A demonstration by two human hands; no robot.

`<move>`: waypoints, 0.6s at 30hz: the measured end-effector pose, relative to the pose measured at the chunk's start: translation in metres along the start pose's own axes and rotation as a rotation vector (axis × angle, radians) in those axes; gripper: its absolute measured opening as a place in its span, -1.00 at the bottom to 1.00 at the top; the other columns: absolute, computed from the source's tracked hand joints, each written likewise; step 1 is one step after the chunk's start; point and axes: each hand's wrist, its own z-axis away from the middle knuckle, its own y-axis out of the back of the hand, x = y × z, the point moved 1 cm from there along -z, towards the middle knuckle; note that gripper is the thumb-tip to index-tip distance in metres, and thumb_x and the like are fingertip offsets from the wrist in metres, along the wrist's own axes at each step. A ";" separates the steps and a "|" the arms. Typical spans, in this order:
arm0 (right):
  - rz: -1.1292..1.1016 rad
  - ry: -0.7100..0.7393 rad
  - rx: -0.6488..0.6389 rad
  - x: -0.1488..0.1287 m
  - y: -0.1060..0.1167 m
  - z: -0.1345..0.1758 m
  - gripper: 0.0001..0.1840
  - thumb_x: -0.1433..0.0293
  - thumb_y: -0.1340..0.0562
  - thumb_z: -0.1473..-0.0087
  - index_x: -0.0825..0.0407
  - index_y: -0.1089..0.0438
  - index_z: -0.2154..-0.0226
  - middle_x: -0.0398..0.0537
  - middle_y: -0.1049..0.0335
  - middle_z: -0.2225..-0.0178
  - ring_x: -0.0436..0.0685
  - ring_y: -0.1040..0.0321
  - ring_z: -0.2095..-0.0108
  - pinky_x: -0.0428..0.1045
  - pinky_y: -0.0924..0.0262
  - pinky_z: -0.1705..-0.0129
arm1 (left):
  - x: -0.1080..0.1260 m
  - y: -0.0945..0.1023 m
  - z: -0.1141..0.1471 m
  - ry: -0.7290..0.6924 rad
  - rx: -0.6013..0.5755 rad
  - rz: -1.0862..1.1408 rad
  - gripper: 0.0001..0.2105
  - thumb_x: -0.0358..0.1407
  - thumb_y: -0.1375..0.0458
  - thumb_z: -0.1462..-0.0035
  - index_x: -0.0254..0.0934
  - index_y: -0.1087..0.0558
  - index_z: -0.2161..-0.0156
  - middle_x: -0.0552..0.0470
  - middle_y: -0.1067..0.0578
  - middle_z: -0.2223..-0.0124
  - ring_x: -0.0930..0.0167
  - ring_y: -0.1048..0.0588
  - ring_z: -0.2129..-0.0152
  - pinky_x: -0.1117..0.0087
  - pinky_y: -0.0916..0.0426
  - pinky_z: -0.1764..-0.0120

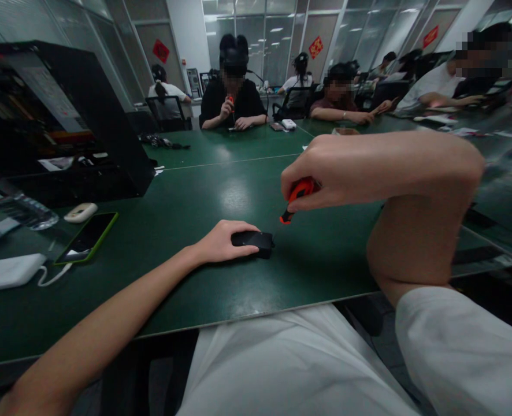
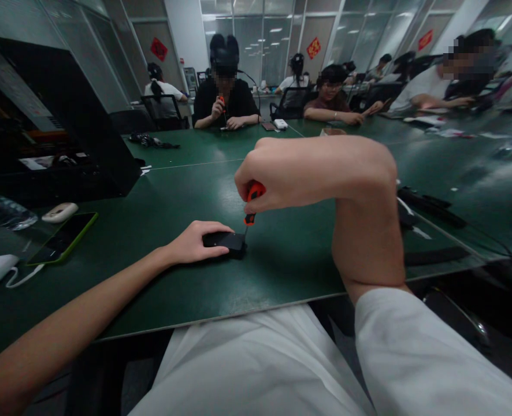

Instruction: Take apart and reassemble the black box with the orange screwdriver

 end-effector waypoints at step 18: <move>0.001 0.069 0.163 0.020 -0.012 0.031 -0.75 0.14 -0.23 -0.22 -0.09 -0.54 0.25 -0.12 -0.49 0.41 0.04 -0.37 0.45 -0.04 -0.09 0.40 | 0.001 -0.002 0.000 -0.027 0.019 0.024 -0.60 -0.11 -0.32 -0.18 -0.29 -0.55 -0.05 -0.12 -0.63 0.01 0.24 -0.60 0.11 0.31 -0.41 0.02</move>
